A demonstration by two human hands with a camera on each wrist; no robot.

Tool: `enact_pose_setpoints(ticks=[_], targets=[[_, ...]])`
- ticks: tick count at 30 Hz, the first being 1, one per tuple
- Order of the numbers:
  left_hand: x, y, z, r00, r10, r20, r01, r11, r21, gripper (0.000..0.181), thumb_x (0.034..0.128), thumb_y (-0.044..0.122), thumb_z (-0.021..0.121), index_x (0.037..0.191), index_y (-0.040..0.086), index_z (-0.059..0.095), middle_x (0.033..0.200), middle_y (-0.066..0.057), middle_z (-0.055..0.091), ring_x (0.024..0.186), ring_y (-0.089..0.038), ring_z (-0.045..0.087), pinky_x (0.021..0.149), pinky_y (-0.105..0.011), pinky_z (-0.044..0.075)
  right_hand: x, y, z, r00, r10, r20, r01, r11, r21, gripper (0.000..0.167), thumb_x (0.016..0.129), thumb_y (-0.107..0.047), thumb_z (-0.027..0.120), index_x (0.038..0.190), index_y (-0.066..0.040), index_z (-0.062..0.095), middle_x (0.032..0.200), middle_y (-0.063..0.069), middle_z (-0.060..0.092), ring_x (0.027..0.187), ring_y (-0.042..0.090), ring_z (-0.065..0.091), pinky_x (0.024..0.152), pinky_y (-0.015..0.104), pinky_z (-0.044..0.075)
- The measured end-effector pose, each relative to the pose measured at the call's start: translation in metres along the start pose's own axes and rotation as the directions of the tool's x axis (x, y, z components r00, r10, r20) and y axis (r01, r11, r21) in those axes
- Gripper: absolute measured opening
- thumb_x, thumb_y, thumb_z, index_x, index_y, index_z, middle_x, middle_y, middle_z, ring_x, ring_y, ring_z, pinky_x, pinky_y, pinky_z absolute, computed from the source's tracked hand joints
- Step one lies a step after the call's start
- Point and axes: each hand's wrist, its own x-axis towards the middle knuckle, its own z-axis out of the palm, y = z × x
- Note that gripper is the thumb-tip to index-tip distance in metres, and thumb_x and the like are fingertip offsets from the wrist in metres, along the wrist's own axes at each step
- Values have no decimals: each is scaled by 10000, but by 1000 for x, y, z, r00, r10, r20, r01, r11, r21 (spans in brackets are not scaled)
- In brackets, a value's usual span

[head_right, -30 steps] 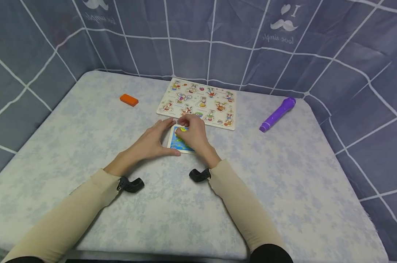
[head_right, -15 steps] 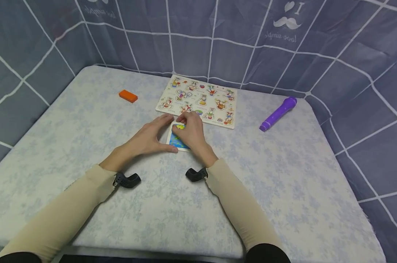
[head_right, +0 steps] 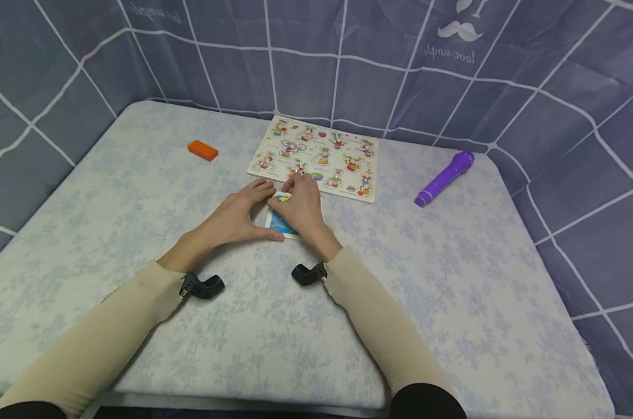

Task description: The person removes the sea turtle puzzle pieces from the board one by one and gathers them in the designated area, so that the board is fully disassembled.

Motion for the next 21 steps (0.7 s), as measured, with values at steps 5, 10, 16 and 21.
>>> enact_pose_setpoints(ticks=[5, 10, 16, 21], targets=[[-1, -2, 0, 1000, -5, -5, 5, 1000, 4, 1139, 761, 590, 903, 1615, 30, 398, 1710, -147, 335, 1629, -282, 211, 1290, -540, 278, 1, -1, 3, 1000, 4, 4, -4, 1000, 4, 232, 834, -224, 758, 973, -50, 695, 941, 109, 602, 871, 263, 533, 828, 394, 453], [0, 0, 1, 1000, -2, -6, 2, 1000, 1, 1132, 764, 585, 901, 1611, 24, 403, 1712, -150, 329, 1627, -292, 215, 1285, -559, 278, -3, 1, 2, 999, -7, -31, 7, 1000, -1, 212, 833, -218, 768, 963, -62, 705, 944, 108, 607, 857, 263, 541, 816, 395, 465], [1, 1, 1, 1000, -12, -2, 12, 1000, 11, 1141, 757, 601, 899, 1614, 34, 402, 1714, -148, 324, 1626, -286, 218, 1286, -559, 276, -5, 1, 0, 999, -17, -36, 16, 1000, -2, 214, 836, -217, 758, 965, -55, 705, 945, 119, 617, 870, 278, 556, 834, 407, 473], [0, 1, 1, 1000, -10, -9, 10, 1000, 10, 1132, 755, 607, 899, 1609, 42, 416, 1714, -139, 327, 1626, -282, 221, 1284, -567, 273, -5, -1, -1, 999, -14, -36, 14, 1000, -3, 214, 840, -218, 762, 954, -49, 698, 942, 122, 612, 873, 279, 547, 836, 413, 467]])
